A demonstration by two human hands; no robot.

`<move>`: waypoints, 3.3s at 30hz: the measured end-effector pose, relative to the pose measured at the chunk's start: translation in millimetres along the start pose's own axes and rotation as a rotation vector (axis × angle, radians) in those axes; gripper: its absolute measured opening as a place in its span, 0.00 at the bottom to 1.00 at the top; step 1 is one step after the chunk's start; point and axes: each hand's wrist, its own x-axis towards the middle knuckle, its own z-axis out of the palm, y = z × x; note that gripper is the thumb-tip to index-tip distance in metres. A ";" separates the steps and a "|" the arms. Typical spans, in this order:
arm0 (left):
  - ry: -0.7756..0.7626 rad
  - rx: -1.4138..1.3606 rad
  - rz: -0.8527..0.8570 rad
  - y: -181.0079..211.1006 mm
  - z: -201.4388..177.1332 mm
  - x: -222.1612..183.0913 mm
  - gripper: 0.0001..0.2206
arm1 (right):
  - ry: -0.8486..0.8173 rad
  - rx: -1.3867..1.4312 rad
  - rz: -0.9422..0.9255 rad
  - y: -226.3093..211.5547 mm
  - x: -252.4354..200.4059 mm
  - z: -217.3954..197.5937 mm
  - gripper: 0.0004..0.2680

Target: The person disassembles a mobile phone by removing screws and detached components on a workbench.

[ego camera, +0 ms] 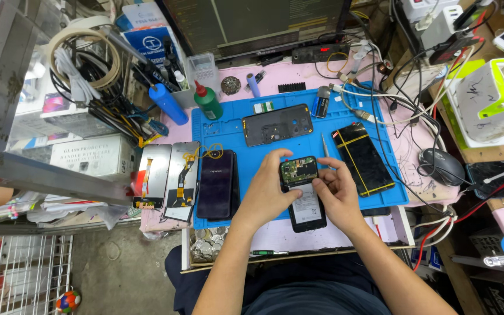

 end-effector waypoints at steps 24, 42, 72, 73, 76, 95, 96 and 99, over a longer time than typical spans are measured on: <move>0.317 -1.018 0.038 -80.6 44.7 -7.3 0.29 | 0.281 -0.163 -0.128 -35.2 3.5 -15.2 0.08; 0.148 -0.827 0.000 -79.7 41.8 -3.8 0.33 | 0.222 -0.846 -0.203 -96.4 10.3 -15.6 0.04; 0.229 -0.608 0.004 -128.2 67.1 3.8 0.37 | 1.161 -0.747 -0.396 -109.7 -154.0 -302.0 0.07; 0.238 -0.583 -0.012 -137.5 68.9 4.9 0.37 | 1.111 -0.776 -0.307 -106.4 -154.7 -297.4 0.07; 0.265 -0.512 -0.017 -166.3 76.9 11.2 0.40 | 0.886 -1.083 -0.280 -106.0 -166.3 -267.1 0.05; 0.226 -0.406 0.104 -190.9 82.6 22.9 0.40 | 1.059 -0.808 0.431 -249.7 -376.9 -370.3 0.07; 0.224 -0.418 0.106 -186.1 81.4 21.7 0.40 | 1.183 -0.900 0.506 -247.6 -370.4 -387.9 0.07; 0.207 -0.470 0.093 -168.4 78.1 15.9 0.39 | 1.343 -0.986 0.679 -242.9 -348.4 -426.8 0.07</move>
